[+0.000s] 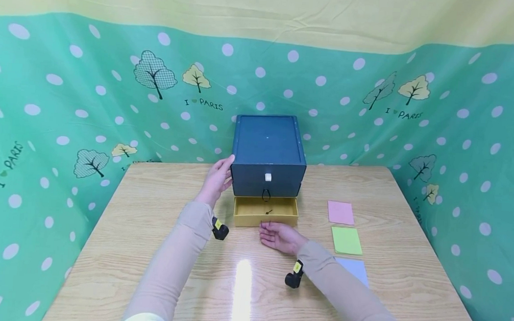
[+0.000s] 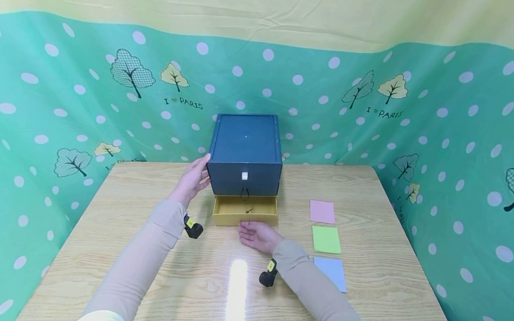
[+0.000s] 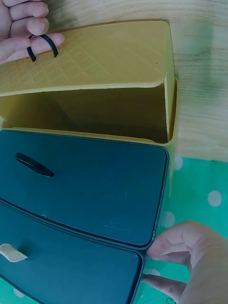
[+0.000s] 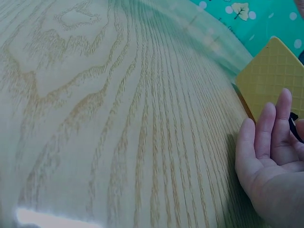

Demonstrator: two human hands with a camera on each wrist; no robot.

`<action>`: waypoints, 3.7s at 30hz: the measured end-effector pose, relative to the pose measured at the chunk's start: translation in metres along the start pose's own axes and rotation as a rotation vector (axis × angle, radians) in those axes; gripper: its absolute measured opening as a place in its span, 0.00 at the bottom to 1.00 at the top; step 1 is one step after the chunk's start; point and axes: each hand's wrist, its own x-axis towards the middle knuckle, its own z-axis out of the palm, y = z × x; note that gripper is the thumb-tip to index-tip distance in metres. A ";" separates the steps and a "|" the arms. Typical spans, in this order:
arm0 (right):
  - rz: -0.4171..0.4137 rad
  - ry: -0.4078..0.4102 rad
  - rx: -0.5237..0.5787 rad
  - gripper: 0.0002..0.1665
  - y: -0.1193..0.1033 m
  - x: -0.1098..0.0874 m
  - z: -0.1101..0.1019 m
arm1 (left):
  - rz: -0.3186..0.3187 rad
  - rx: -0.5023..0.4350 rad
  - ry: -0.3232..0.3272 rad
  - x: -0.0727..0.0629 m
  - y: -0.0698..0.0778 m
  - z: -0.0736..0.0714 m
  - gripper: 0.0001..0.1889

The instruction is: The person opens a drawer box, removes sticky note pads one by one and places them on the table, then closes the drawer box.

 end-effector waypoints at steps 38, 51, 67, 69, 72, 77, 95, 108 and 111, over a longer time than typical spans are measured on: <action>-0.018 0.017 0.017 0.15 -0.010 0.011 0.001 | 0.000 -0.011 0.006 -0.001 0.001 0.000 0.27; -0.032 0.071 -0.018 0.15 -0.013 0.019 0.001 | -0.003 -0.013 0.006 -0.001 0.001 0.000 0.27; -0.026 0.117 -0.031 0.15 -0.020 0.027 0.003 | 0.001 -0.013 0.003 -0.001 0.000 0.000 0.28; -0.030 0.120 -0.044 0.16 -0.021 0.029 0.003 | 0.001 -0.009 0.003 -0.001 0.000 0.000 0.28; -0.032 0.123 -0.061 0.18 -0.022 0.030 0.003 | -0.002 -0.013 0.001 0.000 0.000 0.000 0.28; -0.021 0.130 -0.074 0.20 -0.024 0.030 0.003 | -0.010 -0.013 0.000 0.000 -0.001 0.000 0.29; -0.059 0.189 -0.091 0.21 -0.027 0.038 0.006 | -0.005 -0.011 -0.007 0.001 -0.001 -0.001 0.28; -0.059 0.224 -0.104 0.18 -0.029 0.042 0.007 | -0.006 -0.019 -0.002 0.002 -0.001 0.000 0.28; -0.053 0.228 -0.118 0.17 -0.030 0.043 0.007 | -0.004 -0.025 -0.005 0.001 0.000 0.000 0.28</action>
